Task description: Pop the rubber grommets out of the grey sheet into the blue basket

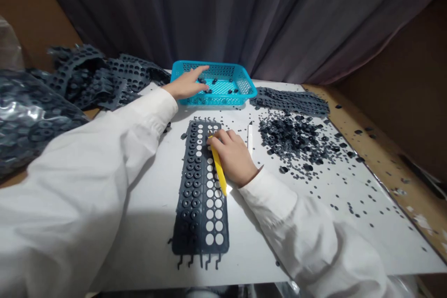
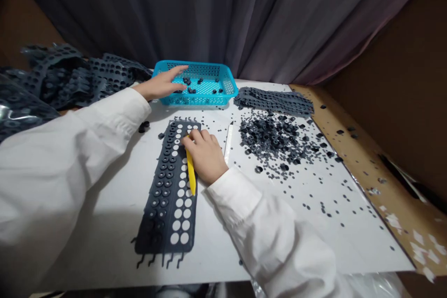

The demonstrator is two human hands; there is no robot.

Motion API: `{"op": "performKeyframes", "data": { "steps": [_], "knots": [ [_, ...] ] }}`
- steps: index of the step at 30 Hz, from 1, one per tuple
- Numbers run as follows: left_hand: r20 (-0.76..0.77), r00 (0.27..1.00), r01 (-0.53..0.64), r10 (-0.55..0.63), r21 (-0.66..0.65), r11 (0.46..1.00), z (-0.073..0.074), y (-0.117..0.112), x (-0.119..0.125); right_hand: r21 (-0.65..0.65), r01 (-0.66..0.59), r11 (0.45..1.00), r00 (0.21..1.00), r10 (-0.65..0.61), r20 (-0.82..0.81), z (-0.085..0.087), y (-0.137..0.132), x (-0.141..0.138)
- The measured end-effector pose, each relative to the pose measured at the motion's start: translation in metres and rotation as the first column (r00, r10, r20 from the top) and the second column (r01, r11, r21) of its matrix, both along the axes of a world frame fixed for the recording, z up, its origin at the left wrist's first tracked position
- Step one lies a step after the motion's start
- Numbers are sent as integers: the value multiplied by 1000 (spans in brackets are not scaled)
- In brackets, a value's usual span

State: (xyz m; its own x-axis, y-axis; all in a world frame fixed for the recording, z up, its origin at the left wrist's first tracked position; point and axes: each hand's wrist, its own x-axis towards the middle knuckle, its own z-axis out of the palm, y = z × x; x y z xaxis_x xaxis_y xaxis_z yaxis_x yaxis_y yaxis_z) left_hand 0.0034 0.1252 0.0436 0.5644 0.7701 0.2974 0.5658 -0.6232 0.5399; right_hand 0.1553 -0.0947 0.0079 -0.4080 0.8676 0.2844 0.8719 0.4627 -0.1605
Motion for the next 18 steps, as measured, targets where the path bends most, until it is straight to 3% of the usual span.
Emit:
{"op": "performKeyframes", "data": {
  "steps": [3, 6, 10, 12, 15, 18],
  "knots": [
    [-7, 1000, -3, 3, 7, 1000, -1, -7, -10, -5, 34, 999, 996, -33, 80, 3, 2, 4],
    [10, 1000, -21, 20, 112, 993, 8, -23, -20, 19, 101, 995, 990, -102, 101, 17, 9, 34],
    [47, 999, 17, -27, 207, 978, 21, -74, -31, 56, 232, 971, 932, -238, 273, 28, 21, 92],
    [5, 993, 113, -116, 191, 975, 22, -109, -36, -14, 146, 989, 939, -134, 316, 24, 25, 111],
    [-58, 969, 242, -238, 71, 968, 10, -157, -43, -67, 31, 997, 950, -8, 313, 15, 28, 120],
    [-55, 964, 259, -260, -36, 965, -8, -183, -48, -75, -41, 996, 944, 63, 323, 13, 29, 117]
  ]
}}
